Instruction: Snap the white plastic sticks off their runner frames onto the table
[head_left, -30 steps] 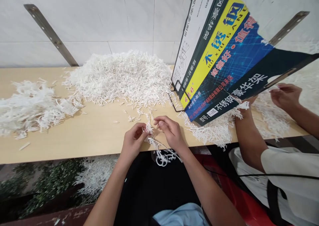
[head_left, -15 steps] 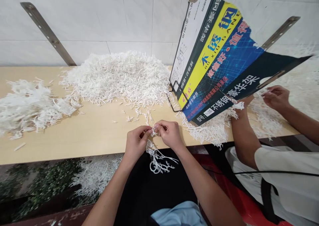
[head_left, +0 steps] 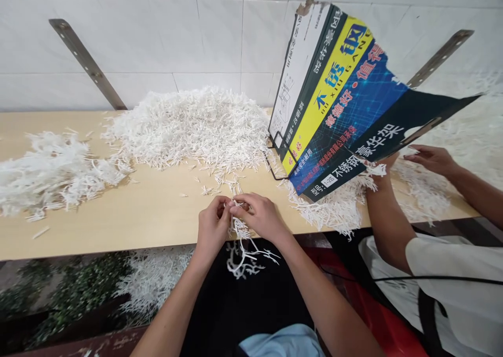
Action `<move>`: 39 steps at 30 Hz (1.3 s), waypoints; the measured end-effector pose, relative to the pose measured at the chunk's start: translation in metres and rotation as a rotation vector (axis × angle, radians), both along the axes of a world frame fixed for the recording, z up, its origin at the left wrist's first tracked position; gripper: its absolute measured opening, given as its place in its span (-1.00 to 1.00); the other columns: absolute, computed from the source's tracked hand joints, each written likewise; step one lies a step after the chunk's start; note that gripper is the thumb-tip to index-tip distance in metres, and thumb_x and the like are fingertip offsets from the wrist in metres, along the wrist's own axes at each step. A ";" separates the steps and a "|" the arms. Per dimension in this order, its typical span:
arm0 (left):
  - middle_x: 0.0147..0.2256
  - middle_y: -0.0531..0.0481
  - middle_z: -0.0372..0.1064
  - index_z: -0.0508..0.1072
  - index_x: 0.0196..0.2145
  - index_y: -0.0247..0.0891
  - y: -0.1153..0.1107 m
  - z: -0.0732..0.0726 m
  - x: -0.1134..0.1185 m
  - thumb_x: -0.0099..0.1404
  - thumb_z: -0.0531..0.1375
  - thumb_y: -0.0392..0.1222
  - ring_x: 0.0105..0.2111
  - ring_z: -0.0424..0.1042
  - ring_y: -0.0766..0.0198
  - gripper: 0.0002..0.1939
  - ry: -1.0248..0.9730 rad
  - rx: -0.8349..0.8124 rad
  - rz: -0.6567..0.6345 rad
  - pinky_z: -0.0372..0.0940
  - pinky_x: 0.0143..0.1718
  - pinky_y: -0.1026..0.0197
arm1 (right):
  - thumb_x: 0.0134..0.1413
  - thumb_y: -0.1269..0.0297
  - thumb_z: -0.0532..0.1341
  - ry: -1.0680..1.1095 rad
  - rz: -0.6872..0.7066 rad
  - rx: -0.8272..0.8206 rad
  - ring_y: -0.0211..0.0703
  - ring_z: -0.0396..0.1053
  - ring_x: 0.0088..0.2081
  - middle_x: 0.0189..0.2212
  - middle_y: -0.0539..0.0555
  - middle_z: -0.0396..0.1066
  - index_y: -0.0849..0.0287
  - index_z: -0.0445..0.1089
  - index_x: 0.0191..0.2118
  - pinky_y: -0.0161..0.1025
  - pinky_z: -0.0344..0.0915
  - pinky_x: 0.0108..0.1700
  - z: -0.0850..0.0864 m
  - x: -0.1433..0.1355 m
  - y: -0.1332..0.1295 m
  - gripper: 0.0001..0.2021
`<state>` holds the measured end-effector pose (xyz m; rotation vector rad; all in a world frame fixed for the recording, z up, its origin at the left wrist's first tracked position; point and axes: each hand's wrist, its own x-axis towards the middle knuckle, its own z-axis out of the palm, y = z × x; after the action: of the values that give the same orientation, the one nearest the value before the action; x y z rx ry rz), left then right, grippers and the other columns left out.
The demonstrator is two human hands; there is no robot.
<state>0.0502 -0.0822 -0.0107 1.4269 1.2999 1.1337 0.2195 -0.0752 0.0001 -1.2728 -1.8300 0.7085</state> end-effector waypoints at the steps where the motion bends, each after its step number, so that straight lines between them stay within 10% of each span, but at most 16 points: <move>1: -0.48 0.10 0.38 0.44 -0.25 -0.19 0.000 0.000 0.000 0.41 0.17 0.06 -0.51 0.29 0.32 -0.74 0.031 0.016 -0.015 0.12 -0.46 0.32 | 0.33 0.17 0.26 -0.007 0.023 -0.020 -0.08 0.53 -0.24 -0.23 0.07 0.62 0.05 0.62 -0.13 -0.23 0.36 -0.18 -0.001 0.000 0.000 -0.81; 17: -0.58 0.13 0.21 0.43 -0.41 -0.20 0.006 0.000 0.009 0.35 0.16 -0.10 -0.53 0.18 0.31 -0.80 0.109 0.020 -0.148 -0.01 -0.43 0.27 | 0.31 0.08 0.17 0.442 -0.417 -0.060 -0.18 0.33 -0.53 -0.52 0.08 0.47 0.17 0.47 -0.42 -0.27 0.21 -0.47 -0.022 0.010 0.008 -0.66; 26: -0.48 0.13 0.29 0.39 -0.23 -0.19 0.009 -0.004 0.007 0.39 0.20 0.11 -0.50 0.23 0.34 -0.70 -0.201 -0.030 -0.034 0.12 -0.44 0.31 | 0.35 0.25 0.17 0.175 -0.257 0.101 -0.03 0.49 -0.05 0.13 0.22 0.48 0.13 0.40 0.22 -0.18 0.43 -0.11 -0.007 0.001 0.008 -0.62; 39: -0.43 0.13 0.32 0.40 -0.01 -0.18 0.011 0.003 0.005 0.28 0.36 0.11 -0.45 0.33 0.37 -0.54 -0.399 -0.042 -0.102 0.23 -0.40 0.35 | 0.19 0.16 0.38 0.363 0.010 -0.094 -0.10 0.52 -0.35 -0.37 0.07 0.59 0.16 0.59 -0.20 -0.25 0.39 -0.31 -0.008 -0.001 0.003 -0.81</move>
<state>0.0548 -0.0709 -0.0076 1.1481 0.9534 1.2385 0.2189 -0.0722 -0.0076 -1.1089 -1.5229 0.9722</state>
